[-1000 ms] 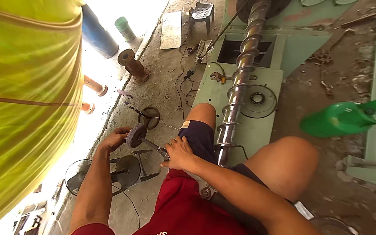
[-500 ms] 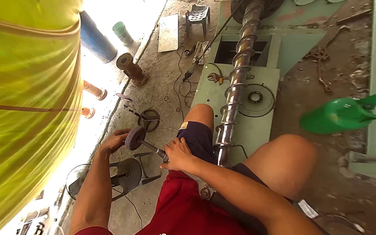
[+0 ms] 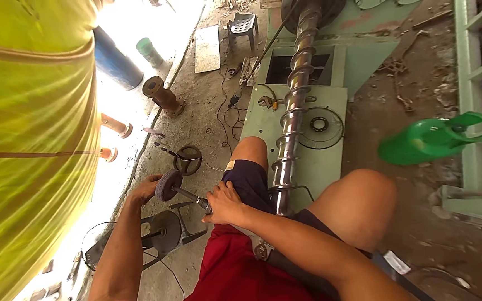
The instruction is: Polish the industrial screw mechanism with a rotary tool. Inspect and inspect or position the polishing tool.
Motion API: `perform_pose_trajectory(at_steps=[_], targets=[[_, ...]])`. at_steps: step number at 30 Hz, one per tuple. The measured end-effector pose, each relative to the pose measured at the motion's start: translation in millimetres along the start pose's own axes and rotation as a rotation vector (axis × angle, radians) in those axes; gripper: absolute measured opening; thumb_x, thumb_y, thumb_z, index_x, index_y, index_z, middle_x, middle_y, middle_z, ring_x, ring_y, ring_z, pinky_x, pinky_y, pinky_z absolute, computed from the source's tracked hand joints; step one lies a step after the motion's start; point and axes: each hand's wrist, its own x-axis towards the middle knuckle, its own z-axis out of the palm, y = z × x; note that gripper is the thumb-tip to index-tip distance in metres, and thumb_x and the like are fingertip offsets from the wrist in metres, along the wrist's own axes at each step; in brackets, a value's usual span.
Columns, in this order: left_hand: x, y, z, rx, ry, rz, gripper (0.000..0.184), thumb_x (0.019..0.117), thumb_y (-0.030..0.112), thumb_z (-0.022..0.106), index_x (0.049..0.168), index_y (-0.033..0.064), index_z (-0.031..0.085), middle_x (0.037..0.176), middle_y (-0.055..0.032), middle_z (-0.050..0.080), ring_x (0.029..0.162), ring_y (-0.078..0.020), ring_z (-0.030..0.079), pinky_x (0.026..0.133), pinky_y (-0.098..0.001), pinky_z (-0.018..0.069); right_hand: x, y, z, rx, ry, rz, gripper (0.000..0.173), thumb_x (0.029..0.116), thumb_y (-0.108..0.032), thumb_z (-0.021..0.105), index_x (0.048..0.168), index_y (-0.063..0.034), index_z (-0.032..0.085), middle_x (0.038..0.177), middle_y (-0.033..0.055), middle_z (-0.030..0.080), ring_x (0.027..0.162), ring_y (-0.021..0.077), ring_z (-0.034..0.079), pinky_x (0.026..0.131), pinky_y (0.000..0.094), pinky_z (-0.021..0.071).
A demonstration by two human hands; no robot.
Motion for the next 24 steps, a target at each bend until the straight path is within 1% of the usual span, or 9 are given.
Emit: perform_pose_trajectory(at_steps=[4, 8, 9, 11, 12, 14, 16, 21, 24], targets=[[0, 1, 4, 0.028, 0.015, -0.01, 0.021, 0.1051, 0.02, 0.053, 0.107, 0.0083, 0.071, 0.09, 0.0026, 0.072, 0.081, -0.0036, 0.068, 0.078, -0.026, 0.0586, -1, 0, 0, 0.003, 0.004, 0.004, 0.084, 0.0852, -0.072, 0.065, 0.136, -0.0048, 0.058, 0.134, 0.0206, 0.059, 0.131, 0.0403, 0.05, 0.108, 0.0624, 0.0345], [-6, 6, 3, -0.035, 0.032, -0.029, 0.051, 0.111, 0.047, 0.038, 0.121, 0.0064, 0.068, 0.106, -0.0073, 0.073, 0.097, -0.0155, 0.07, 0.09, -0.0396, 0.0585, -1, 1, 1, 0.005, 0.007, 0.004, 0.084, 0.0852, -0.072, 0.065, 0.136, -0.0049, 0.058, 0.134, 0.0205, 0.059, 0.131, 0.0403, 0.05, 0.108, 0.0626, 0.0344], [-8, 6, 1, -0.078, 0.025, -0.022, 0.053, 0.1115, 0.047, 0.035, 0.122, 0.0061, 0.067, 0.106, -0.0083, 0.073, 0.098, -0.0172, 0.07, 0.09, -0.0406, 0.0586, -2, 1, 1, 0.011, 0.009, 0.002, 0.084, 0.0852, -0.071, 0.065, 0.136, -0.0046, 0.059, 0.134, 0.0208, 0.059, 0.131, 0.0408, 0.05, 0.108, 0.0631, 0.0345], [-11, 3, -6, -0.159, 0.0, 0.029, 0.036, 0.1117, 0.029, 0.04, 0.12, 0.005, 0.065, 0.103, -0.0073, 0.073, 0.093, -0.0159, 0.071, 0.086, -0.0369, 0.0602, -2, 2, 0, 0.026, 0.011, -0.003, 0.084, 0.085, -0.071, 0.066, 0.136, -0.0039, 0.059, 0.133, 0.0218, 0.06, 0.131, 0.0419, 0.05, 0.109, 0.0642, 0.0345], [-12, 1, -10, -0.183, -0.026, 0.056, 0.026, 0.1082, 0.018, 0.044, 0.115, 0.0047, 0.067, 0.1, -0.0065, 0.074, 0.091, -0.0148, 0.072, 0.083, -0.0345, 0.0608, -2, 2, 0, 0.027, 0.01, -0.003, 0.084, 0.0851, -0.071, 0.066, 0.136, -0.0039, 0.059, 0.133, 0.0216, 0.06, 0.13, 0.0419, 0.05, 0.108, 0.0641, 0.0346], [-12, -4, -15, -0.201, -0.08, 0.088, 0.019, 0.1017, 0.003, 0.051, 0.109, 0.0043, 0.068, 0.099, -0.0058, 0.074, 0.088, -0.0136, 0.071, 0.082, -0.0323, 0.0613, -2, 2, 0, 0.019, 0.009, -0.001, 0.085, 0.0847, -0.072, 0.066, 0.135, -0.0044, 0.059, 0.133, 0.021, 0.06, 0.13, 0.0414, 0.05, 0.108, 0.0637, 0.0349], [-11, -4, -14, -0.183, -0.09, 0.076, 0.017, 0.1018, 0.002, 0.054, 0.109, 0.005, 0.069, 0.098, -0.0049, 0.074, 0.087, -0.0122, 0.071, 0.081, -0.0314, 0.0614, -2, 1, 0, 0.015, 0.009, -0.003, 0.085, 0.0844, -0.072, 0.066, 0.135, -0.0044, 0.059, 0.133, 0.021, 0.06, 0.13, 0.0413, 0.05, 0.108, 0.0636, 0.0349], [-6, 3, -4, -0.065, -0.041, 0.05, 0.014, 0.1034, 0.012, 0.056, 0.104, 0.0079, 0.069, 0.089, -0.0001, 0.073, 0.079, -0.0073, 0.069, 0.076, -0.0275, 0.0599, -1, 2, 1, 0.016, 0.009, -0.007, 0.084, 0.0849, -0.072, 0.065, 0.135, -0.0044, 0.059, 0.133, 0.0209, 0.06, 0.13, 0.0409, 0.05, 0.108, 0.0633, 0.0348], [-4, 8, -2, 0.042, -0.024, 0.031, 0.017, 0.1024, 0.018, 0.057, 0.105, 0.0086, 0.071, 0.089, 0.0017, 0.073, 0.08, -0.0052, 0.069, 0.076, -0.0267, 0.0593, -2, 2, 0, 0.019, 0.011, -0.009, 0.085, 0.0847, -0.072, 0.066, 0.136, -0.0049, 0.059, 0.133, 0.0204, 0.06, 0.131, 0.0406, 0.05, 0.108, 0.0632, 0.0346]])
